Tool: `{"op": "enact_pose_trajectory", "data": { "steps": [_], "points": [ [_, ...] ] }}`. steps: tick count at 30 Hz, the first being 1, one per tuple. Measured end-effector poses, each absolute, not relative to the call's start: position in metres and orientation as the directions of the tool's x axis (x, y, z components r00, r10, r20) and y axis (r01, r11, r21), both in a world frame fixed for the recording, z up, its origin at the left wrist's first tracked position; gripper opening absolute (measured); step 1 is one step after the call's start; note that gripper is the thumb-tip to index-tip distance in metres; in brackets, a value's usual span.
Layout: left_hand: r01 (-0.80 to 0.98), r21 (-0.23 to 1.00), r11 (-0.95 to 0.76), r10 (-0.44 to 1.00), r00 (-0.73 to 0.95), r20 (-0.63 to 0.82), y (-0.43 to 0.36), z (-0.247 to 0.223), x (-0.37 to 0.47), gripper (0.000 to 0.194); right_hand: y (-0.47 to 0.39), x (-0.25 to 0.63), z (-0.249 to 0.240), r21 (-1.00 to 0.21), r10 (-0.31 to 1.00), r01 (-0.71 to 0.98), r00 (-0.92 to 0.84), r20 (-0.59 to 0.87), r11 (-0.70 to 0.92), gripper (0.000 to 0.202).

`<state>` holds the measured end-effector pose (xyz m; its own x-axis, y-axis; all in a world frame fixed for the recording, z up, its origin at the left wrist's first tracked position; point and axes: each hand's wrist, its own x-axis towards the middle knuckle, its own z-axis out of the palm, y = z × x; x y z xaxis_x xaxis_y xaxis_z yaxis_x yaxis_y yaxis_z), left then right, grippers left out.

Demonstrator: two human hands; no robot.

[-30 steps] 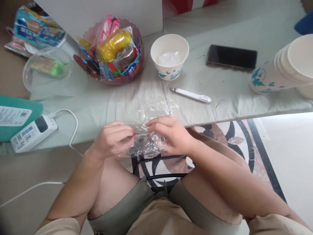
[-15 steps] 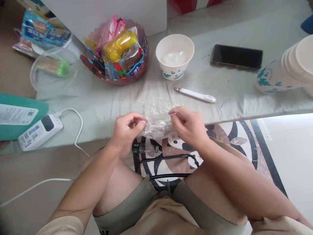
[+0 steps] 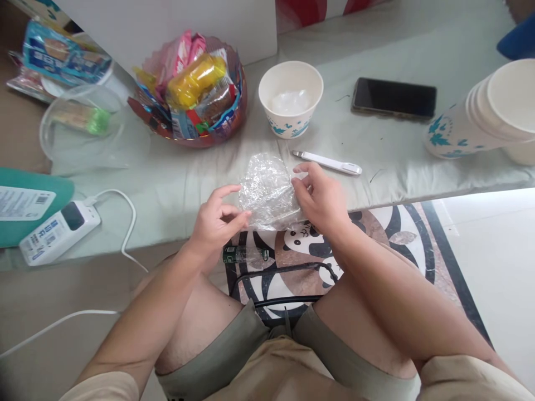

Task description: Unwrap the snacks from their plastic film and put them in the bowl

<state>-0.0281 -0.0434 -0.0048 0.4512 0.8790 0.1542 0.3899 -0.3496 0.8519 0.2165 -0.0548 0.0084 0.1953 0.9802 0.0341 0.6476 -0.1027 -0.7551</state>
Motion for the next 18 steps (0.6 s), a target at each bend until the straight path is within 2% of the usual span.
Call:
{"op": "enact_pose_trajectory", "data": {
  "steps": [4, 7, 10, 13, 15, 18],
  "points": [
    [0.476, 0.736, -0.482, 0.859, 0.423, 0.288, -0.044, -0.004, -0.026, 0.026, -0.051, 0.219, 0.003, -0.713, 0.986, 0.701, 0.135, 0.102, -0.022, 0.021],
    [0.545, 0.650, -0.530, 0.848, 0.361, 0.388, -0.043, -0.003, -0.025, 0.025, -0.047, 0.218, -0.002, -0.687, 0.986, 0.721, 0.036, 0.160, 0.085, 0.021],
    [0.568, 0.656, -0.497, 0.867, 0.291, 0.405, -0.042, -0.003, -0.026, 0.028, -0.041, 0.216, -0.006, -0.673, 0.980, 0.719, -0.061, 0.188, 0.174, 0.021],
    [0.537, 0.680, -0.500, 0.866, 0.297, 0.402, -0.041, -0.004, -0.027, 0.021, -0.036, 0.215, -0.006, -0.681, 0.972, 0.696, -0.116, 0.204, 0.226, 0.022],
    [0.488, 0.656, -0.575, 0.818, 0.337, 0.466, -0.041, -0.003, -0.026, 0.013, -0.033, 0.215, -0.006, -0.692, 0.968, 0.682, -0.103, 0.229, 0.236, 0.022],
    [0.416, 0.532, -0.738, 0.671, 0.358, 0.650, -0.041, 0.000, -0.026, 0.017, -0.031, 0.216, -0.006, -0.714, 0.969, 0.669, -0.040, 0.242, 0.206, 0.023]
  ]
}}
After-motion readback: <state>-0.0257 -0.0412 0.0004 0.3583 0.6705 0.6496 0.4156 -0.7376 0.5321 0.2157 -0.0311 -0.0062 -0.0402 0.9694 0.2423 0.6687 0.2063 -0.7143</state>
